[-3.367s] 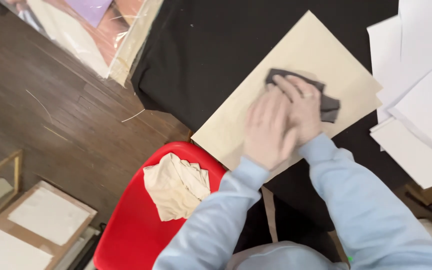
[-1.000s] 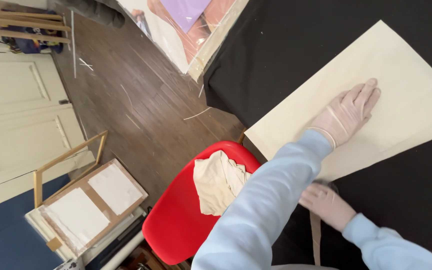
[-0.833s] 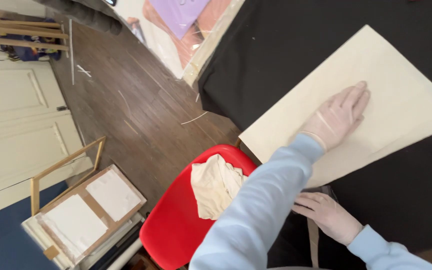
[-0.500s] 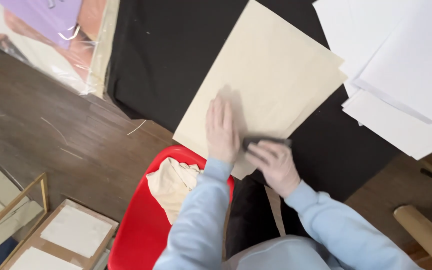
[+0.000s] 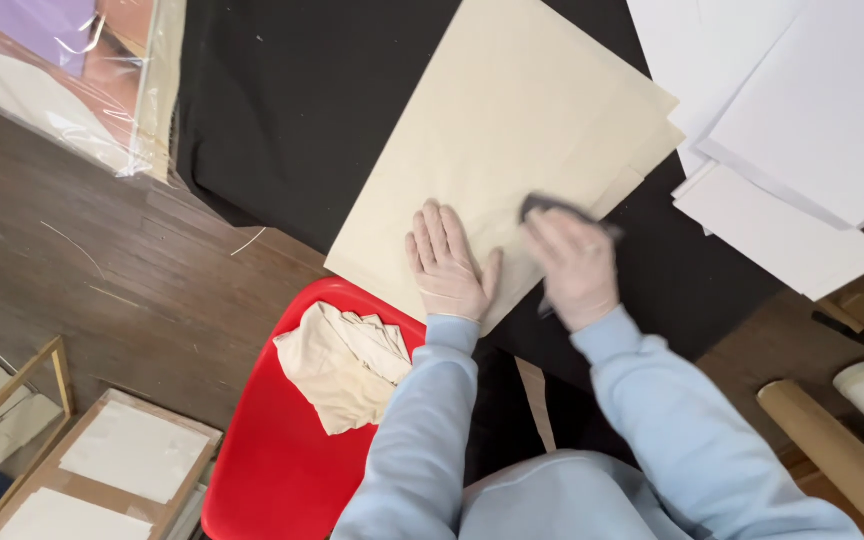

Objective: Applying mounting paper and protective layers to art prints using a smoothing cloth.

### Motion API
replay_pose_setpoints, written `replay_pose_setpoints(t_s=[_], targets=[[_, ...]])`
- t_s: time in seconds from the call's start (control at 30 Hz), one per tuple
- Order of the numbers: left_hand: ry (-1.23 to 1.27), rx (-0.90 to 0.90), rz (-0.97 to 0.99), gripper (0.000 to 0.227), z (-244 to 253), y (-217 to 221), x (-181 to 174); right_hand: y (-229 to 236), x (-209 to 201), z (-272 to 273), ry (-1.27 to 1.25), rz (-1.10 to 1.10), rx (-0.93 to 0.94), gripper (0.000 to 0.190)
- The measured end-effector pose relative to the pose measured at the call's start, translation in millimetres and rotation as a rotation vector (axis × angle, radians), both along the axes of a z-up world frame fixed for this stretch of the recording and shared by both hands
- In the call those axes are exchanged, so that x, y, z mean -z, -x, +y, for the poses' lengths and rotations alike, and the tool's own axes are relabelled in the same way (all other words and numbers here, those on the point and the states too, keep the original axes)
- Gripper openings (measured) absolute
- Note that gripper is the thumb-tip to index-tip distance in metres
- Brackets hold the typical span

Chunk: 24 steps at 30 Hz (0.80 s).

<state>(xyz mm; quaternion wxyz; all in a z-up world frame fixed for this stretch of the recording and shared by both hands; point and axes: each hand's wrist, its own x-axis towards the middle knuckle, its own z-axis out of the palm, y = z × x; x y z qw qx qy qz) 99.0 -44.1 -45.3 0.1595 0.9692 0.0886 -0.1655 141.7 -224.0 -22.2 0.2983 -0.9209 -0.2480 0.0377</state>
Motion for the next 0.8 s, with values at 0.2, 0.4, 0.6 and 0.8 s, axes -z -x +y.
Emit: replay_pose_setpoints(t_s=[0.2,0.4,0.6,0.8], targets=[[0.014,-0.027,0.079,0.122,-4,-6,-10,-53,-3,-25,0.087,-0.120,0.227,0.036],[0.009,-0.025,0.047,0.126,-3,-6,-9,-66,-29,-4,-0.001,-0.042,0.408,0.035],[-0.059,-0.016,0.072,0.124,-2,-2,-3,-47,-7,27,-0.101,0.079,-0.158,0.037],[0.006,-0.029,0.136,0.125,1,-10,-14,-131,27,11,0.115,-0.094,-0.021,0.046]])
